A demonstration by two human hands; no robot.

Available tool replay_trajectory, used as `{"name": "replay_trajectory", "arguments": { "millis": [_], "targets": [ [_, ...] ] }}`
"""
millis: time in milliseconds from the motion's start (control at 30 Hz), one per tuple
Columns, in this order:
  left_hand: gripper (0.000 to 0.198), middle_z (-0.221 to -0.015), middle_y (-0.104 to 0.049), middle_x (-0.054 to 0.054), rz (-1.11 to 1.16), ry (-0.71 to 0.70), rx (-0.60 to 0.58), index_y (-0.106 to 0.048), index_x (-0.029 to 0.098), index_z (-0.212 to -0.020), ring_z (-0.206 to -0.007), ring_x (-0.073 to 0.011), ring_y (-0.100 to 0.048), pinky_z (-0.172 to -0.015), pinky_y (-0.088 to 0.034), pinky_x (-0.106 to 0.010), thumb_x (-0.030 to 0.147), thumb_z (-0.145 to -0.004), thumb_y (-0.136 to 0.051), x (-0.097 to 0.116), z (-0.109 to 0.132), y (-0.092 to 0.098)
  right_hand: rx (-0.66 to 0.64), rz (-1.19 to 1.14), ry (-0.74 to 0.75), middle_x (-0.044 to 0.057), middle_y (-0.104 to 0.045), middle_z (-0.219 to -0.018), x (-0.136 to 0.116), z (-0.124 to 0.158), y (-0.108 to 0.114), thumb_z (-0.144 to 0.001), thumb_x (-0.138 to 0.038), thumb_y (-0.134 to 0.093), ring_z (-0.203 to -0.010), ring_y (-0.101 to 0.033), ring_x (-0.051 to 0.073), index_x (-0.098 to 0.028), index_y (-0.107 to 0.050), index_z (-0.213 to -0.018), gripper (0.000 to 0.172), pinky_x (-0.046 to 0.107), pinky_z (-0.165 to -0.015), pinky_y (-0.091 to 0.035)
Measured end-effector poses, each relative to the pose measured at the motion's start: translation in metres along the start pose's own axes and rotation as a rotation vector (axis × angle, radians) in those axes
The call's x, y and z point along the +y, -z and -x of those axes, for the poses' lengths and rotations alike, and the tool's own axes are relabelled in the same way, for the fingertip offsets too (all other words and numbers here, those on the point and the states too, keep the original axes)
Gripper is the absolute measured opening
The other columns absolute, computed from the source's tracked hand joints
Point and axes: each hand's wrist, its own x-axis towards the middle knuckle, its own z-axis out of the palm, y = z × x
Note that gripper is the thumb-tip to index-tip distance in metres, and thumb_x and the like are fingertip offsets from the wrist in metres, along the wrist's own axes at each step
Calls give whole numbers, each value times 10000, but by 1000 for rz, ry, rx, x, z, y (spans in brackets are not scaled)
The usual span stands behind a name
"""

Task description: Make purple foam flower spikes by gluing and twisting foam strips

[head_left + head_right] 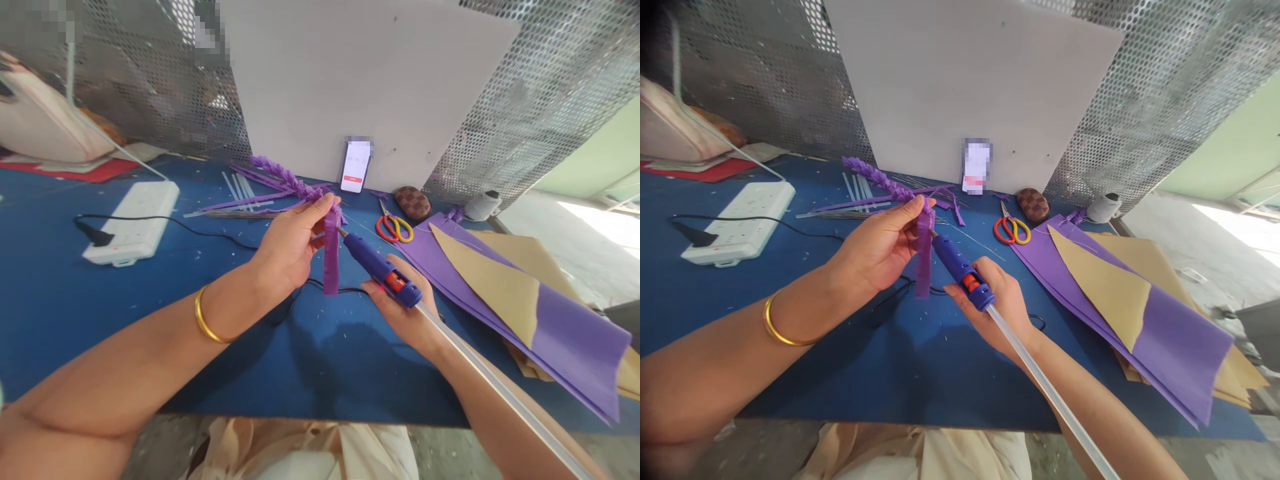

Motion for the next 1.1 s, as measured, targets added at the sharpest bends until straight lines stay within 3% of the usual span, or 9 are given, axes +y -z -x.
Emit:
{"name": "replay_trajectory", "arguments": {
  "millis": [367, 1100],
  "targets": [
    [253, -789, -691, -41, -17, -16, 19, -723, 212, -815, -724, -162, -607, -628, -492, -265, 412, -686, -810, 2, -1, 2, -41, 20, 20, -49, -439, -645, -8, -1, 3, -838, -434, -643, -555, -348, 97, -217, -412, -742, 331, 245, -524, -291],
    [264, -697, -663, 5, 15, -23, 41, -722, 226, -833, -627, -120, -598, -598, -485, -265, 387, -661, -840, 3, -5, 3, -53, 101, 110, -57, -361, -640, -14, -3, 5, -847, -398, -621, -553, -323, 96, -219, -350, -703, 356, 229, -510, -283]
  ]
}}
